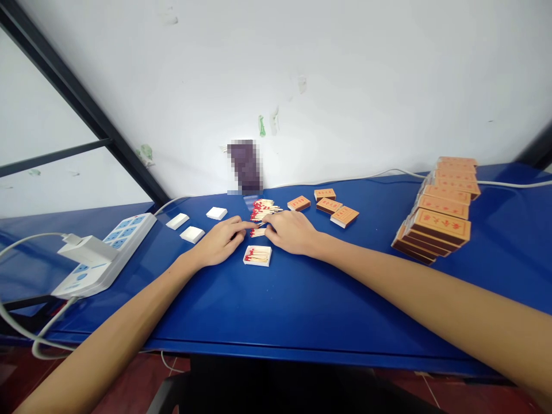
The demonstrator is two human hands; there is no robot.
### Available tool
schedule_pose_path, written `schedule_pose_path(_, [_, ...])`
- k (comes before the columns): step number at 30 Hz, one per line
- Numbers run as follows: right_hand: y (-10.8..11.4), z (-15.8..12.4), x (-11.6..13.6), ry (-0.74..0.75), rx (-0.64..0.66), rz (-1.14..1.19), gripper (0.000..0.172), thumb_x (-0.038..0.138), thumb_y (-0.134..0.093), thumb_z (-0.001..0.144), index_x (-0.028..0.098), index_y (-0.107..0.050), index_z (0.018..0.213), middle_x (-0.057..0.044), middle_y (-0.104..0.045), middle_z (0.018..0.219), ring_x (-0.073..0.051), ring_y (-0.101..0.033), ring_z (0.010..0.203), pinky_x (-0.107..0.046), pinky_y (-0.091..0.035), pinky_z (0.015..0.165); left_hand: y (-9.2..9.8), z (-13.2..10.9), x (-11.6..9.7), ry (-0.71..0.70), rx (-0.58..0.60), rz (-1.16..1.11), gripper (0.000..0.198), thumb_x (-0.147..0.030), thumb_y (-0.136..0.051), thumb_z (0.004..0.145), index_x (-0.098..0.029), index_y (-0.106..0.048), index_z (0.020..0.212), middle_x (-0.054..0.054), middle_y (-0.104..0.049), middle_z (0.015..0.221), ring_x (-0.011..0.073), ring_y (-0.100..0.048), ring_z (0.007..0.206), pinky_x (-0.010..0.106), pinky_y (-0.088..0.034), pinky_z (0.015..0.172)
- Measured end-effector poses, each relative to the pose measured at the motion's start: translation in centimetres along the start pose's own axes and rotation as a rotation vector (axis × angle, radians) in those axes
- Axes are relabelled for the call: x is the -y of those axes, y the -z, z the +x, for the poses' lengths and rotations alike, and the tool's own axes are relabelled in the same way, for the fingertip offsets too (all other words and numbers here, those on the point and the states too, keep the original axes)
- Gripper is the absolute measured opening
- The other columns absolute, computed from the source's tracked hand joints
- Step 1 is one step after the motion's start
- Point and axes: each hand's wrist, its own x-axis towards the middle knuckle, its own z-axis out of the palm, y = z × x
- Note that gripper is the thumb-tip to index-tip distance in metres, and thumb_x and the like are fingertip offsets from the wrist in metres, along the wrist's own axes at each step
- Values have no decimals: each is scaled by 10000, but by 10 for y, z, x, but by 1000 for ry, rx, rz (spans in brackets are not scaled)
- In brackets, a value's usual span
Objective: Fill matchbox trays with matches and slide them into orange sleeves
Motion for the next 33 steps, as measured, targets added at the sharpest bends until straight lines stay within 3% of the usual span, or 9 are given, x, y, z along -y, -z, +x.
schedule_pose_path(12, [-6, 1, -4, 4, -32, -6, 367, 250, -435, 942, 239, -649, 1240, -67, -741, 1075, -226, -669, 961, -301, -443, 789, -1, 1, 1, 18, -22, 13, 430, -199, -362, 961, -194, -615, 1308, 59, -530, 895, 202, -548, 826, 351, -453, 774])
schedule_pose_path(21, [-5, 1, -5, 39, -22, 53, 385, 252, -449, 932, 231, -664, 1250, -61, -749, 1051, -215, -674, 922, -300, -453, 780, 2, -1, 2, 44, -60, 49, 432, -189, -366, 953, -260, -650, 1271, 55, -510, 965, 207, -547, 886, 377, -467, 843])
schedule_pose_path(33, [-6, 1, -6, 56, -28, 74, 341, 284, -449, 946, 223, -688, 1181, -60, -754, 996, -211, -681, 900, -294, -443, 765, 0, 0, 5, 40, -35, 44, 445, -179, -352, 956, -218, -594, 1327, 59, -530, 971, 207, -557, 869, 384, -468, 838])
